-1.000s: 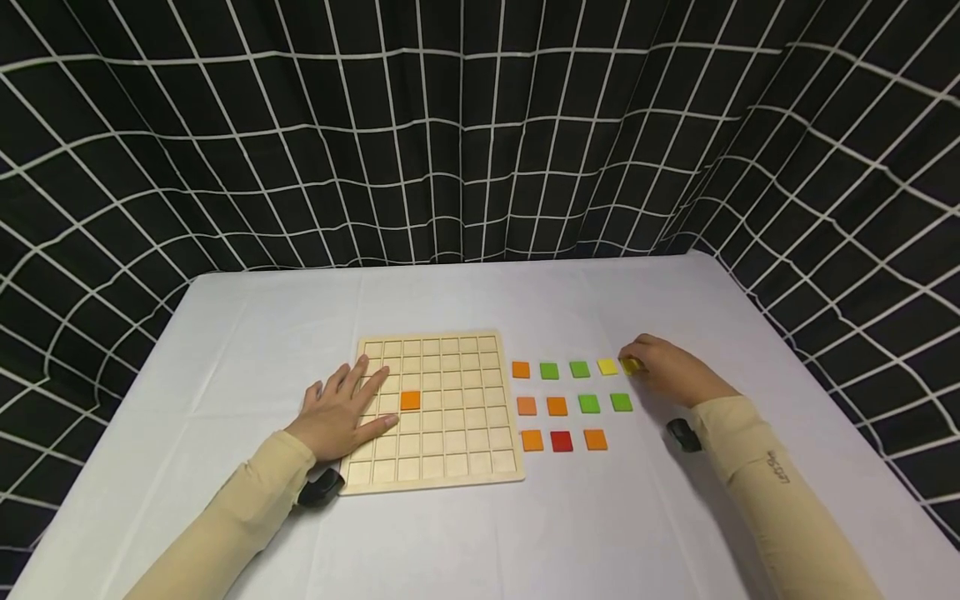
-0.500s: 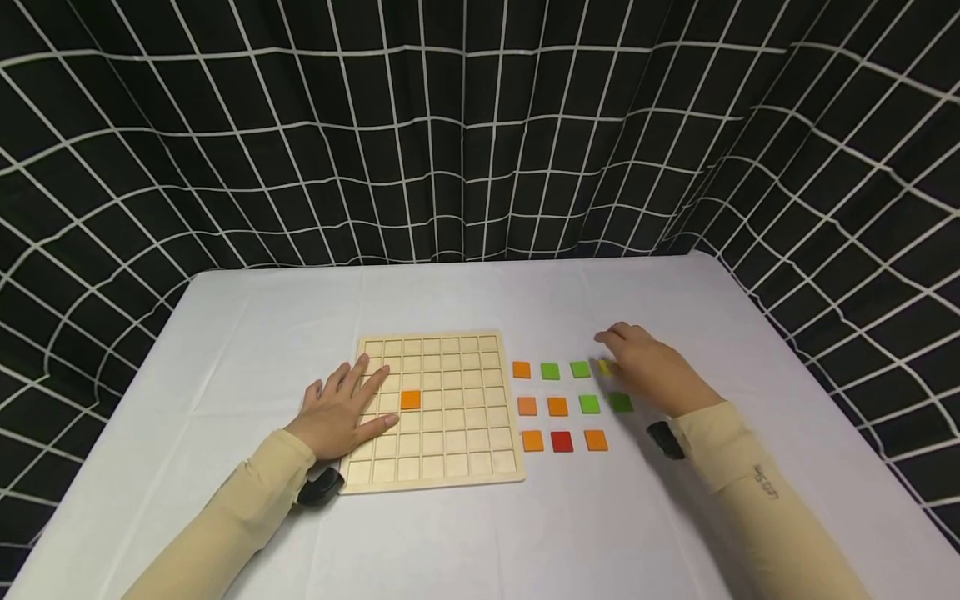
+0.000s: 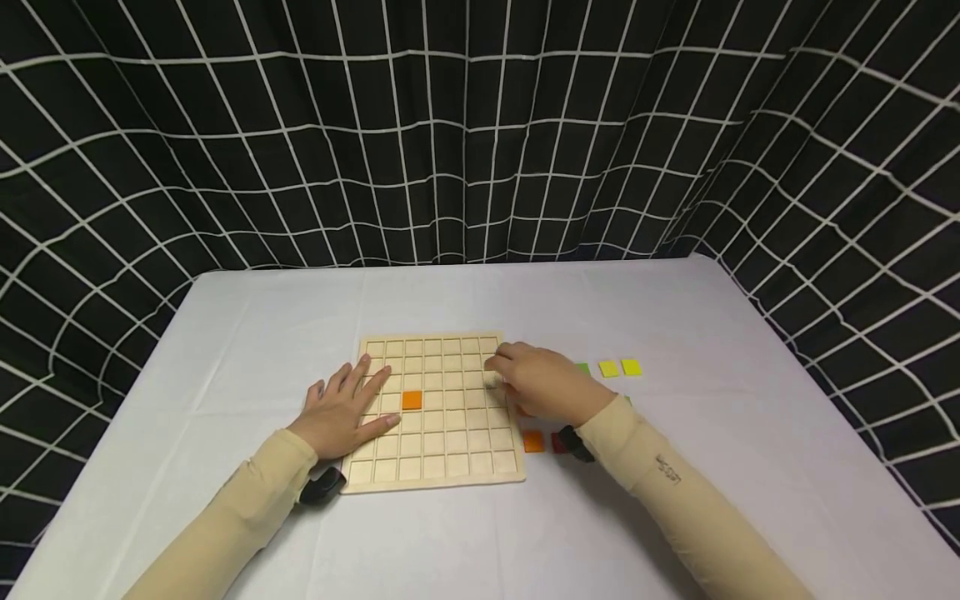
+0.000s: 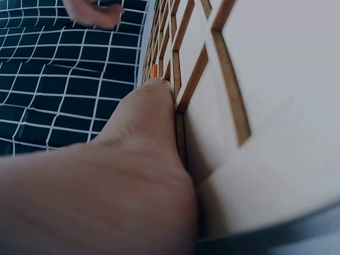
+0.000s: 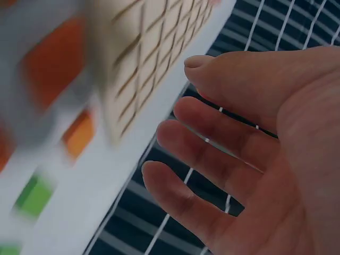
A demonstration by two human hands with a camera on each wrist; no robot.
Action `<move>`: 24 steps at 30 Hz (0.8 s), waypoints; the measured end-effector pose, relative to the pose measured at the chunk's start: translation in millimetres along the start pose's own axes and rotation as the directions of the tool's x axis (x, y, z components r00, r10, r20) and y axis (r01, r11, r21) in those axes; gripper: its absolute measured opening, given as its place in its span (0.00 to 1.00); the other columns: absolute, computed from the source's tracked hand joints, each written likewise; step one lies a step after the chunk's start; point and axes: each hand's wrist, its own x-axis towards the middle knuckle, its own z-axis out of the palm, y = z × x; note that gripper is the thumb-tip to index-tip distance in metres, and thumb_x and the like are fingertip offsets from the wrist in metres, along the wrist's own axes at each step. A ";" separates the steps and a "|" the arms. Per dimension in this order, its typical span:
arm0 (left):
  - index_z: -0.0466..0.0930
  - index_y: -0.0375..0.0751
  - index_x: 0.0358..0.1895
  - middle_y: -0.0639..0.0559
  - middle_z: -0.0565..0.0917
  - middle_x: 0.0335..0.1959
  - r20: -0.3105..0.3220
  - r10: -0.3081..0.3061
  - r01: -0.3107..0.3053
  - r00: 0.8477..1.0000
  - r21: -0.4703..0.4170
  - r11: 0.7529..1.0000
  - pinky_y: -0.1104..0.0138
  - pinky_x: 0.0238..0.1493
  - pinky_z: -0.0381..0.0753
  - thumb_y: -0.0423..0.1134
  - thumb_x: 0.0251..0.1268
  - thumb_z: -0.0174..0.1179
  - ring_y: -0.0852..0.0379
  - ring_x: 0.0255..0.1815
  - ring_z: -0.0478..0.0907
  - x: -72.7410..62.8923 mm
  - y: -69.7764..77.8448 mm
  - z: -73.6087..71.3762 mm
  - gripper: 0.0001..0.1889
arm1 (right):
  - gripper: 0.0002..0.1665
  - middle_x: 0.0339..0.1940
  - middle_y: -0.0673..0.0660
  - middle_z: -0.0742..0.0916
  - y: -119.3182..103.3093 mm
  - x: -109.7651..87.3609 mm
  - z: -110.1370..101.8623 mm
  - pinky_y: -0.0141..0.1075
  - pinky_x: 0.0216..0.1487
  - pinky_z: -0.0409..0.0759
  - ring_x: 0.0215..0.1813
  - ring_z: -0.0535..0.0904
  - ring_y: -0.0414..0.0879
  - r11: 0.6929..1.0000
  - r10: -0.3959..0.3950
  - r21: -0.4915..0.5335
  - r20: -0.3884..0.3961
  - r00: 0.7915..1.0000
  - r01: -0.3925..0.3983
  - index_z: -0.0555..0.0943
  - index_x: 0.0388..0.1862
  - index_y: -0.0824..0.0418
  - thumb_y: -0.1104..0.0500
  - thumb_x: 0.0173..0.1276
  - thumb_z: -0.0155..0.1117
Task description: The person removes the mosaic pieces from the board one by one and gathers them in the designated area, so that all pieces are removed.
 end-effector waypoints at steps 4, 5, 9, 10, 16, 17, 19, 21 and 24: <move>0.43 0.56 0.78 0.43 0.39 0.79 0.001 -0.001 0.001 1.000 0.021 1.000 0.34 0.68 0.43 0.71 0.65 0.42 0.35 0.77 0.41 -1.1 0.6 -1.7 0.43 | 0.16 0.43 0.53 0.83 -21.0 29.1 8.4 0.35 0.46 0.81 0.44 0.81 0.44 0.996 -0.087 0.000 0.040 0.995 0.087 0.80 0.50 0.62 0.62 0.63 0.68; 0.42 0.56 0.78 0.43 0.39 0.79 -0.003 -0.001 0.001 1.000 0.025 1.000 0.34 0.68 0.44 0.71 0.65 0.41 0.35 0.77 0.41 -1.1 0.5 -1.7 0.43 | 0.15 0.42 0.52 0.83 -26.2 35.9 10.2 0.35 0.46 0.81 0.43 0.81 0.44 0.995 -0.102 -0.001 0.046 0.994 0.102 0.80 0.49 0.61 0.61 0.63 0.67; 0.42 0.57 0.78 0.44 0.38 0.79 -0.009 -0.002 0.003 1.000 0.032 0.999 0.34 0.68 0.44 0.73 0.64 0.39 0.36 0.77 0.41 -0.8 1.7 0.1 0.43 | 0.11 0.39 0.50 0.82 -41.1 55.7 20.5 0.33 0.45 0.81 0.40 0.80 0.42 0.988 -0.147 -0.028 0.060 0.987 0.149 0.81 0.46 0.59 0.61 0.65 0.65; 0.43 0.57 0.78 0.44 0.38 0.79 -0.010 -0.001 0.001 1.000 0.022 1.000 0.34 0.68 0.44 0.73 0.64 0.40 0.36 0.77 0.41 -0.6 1.9 0.7 0.43 | 0.10 0.38 0.49 0.82 -43.8 59.2 22.9 0.32 0.44 0.81 0.40 0.79 0.41 0.987 -0.152 -0.037 0.061 0.987 0.154 0.81 0.46 0.59 0.61 0.66 0.64; 0.43 0.56 0.78 0.44 0.38 0.79 -0.012 0.010 -0.010 1.000 0.010 1.000 0.33 0.67 0.44 0.73 0.65 0.39 0.36 0.77 0.40 -0.6 2.4 2.0 0.43 | 0.11 0.38 0.49 0.82 -52.4 69.9 32.9 0.32 0.42 0.80 0.38 0.78 0.41 0.988 -0.147 -0.026 0.088 0.985 0.150 0.81 0.47 0.59 0.59 0.67 0.62; 0.43 0.56 0.78 0.44 0.38 0.79 -0.012 0.008 -0.007 1.000 0.011 1.000 0.33 0.67 0.44 0.72 0.65 0.39 0.36 0.77 0.40 -1.0 2.5 1.4 0.43 | 0.11 0.37 0.49 0.81 -52.7 71.0 33.9 0.32 0.42 0.80 0.38 0.78 0.41 0.988 -0.147 -0.025 0.092 0.985 0.150 0.81 0.48 0.59 0.59 0.67 0.62; 0.43 0.56 0.78 0.44 0.38 0.79 -0.006 0.004 -0.004 1.000 0.014 1.000 0.33 0.67 0.43 0.72 0.65 0.39 0.36 0.77 0.40 -1.8 2.5 0.1 0.43 | 0.12 0.38 0.49 0.81 -53.0 73.1 36.1 0.32 0.43 0.80 0.38 0.78 0.41 0.988 -0.145 -0.031 0.100 0.984 0.148 0.80 0.49 0.59 0.59 0.68 0.62; 0.43 0.56 0.78 0.44 0.38 0.79 0.003 0.000 0.000 1.000 0.017 1.000 0.33 0.68 0.43 0.72 0.65 0.40 0.36 0.77 0.39 -2.2 2.4 -1.3 0.43 | 0.12 0.37 0.49 0.81 -52.8 75.0 38.1 0.32 0.43 0.80 0.38 0.78 0.41 0.988 -0.144 -0.033 0.103 0.984 0.148 0.80 0.49 0.58 0.59 0.68 0.62; 0.43 0.55 0.78 0.42 0.38 0.79 0.018 -0.004 0.004 1.000 0.023 1.000 0.33 0.68 0.43 0.71 0.66 0.41 0.35 0.77 0.40 -2.8 2.2 -3.8 0.43 | 0.13 0.39 0.49 0.81 -52.8 77.3 39.0 0.33 0.43 0.81 0.39 0.78 0.41 0.988 -0.148 -0.026 0.109 0.983 0.151 0.80 0.50 0.57 0.59 0.67 0.63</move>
